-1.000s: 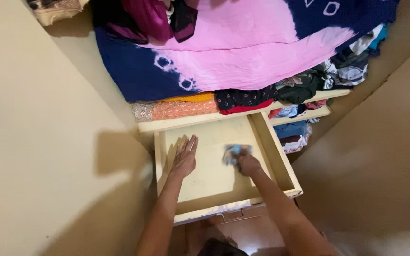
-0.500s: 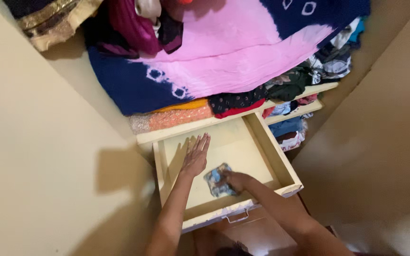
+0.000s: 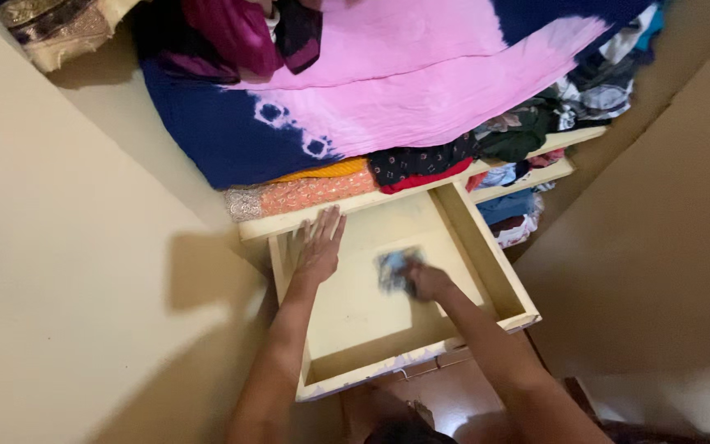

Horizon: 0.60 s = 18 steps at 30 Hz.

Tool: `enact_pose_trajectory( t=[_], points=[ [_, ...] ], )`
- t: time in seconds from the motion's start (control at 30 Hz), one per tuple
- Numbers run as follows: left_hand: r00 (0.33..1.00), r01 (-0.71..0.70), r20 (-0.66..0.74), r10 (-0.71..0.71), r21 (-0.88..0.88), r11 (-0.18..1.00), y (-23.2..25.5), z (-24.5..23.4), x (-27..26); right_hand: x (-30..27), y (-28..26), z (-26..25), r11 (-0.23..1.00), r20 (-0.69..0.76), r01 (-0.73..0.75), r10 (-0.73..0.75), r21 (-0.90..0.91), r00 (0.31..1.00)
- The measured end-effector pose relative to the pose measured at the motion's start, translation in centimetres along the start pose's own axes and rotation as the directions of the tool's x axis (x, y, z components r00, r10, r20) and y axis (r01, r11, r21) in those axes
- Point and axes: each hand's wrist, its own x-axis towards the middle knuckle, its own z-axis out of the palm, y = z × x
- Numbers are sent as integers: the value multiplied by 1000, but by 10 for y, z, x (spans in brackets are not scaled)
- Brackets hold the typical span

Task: The person wipes the inside of a wooden drawer with a cloth, then wipes the covers of two books and places them into the drawer.

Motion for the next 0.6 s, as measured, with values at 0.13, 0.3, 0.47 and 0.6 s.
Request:
enact_pose_trajectory(
  t=[0.13,0.3,0.47,0.6],
  points=[
    [999,29,-48,-24,99,995,-16,-8,6,13,-27,2,997,113,62,-56,-54,992],
    [995,99,26,-100,49,994,-20,-3,12,29,-63,-2,966,190,259,-252,-15,949],
    [979,146,146,-146,9,989,-30,1,25,41,-87,6,946,263,253,-197,-202,945],
    [972,131,196,-131,13,991,-41,-10,42,65,-99,7,799,164,600,-588,-28,792]
  ],
)
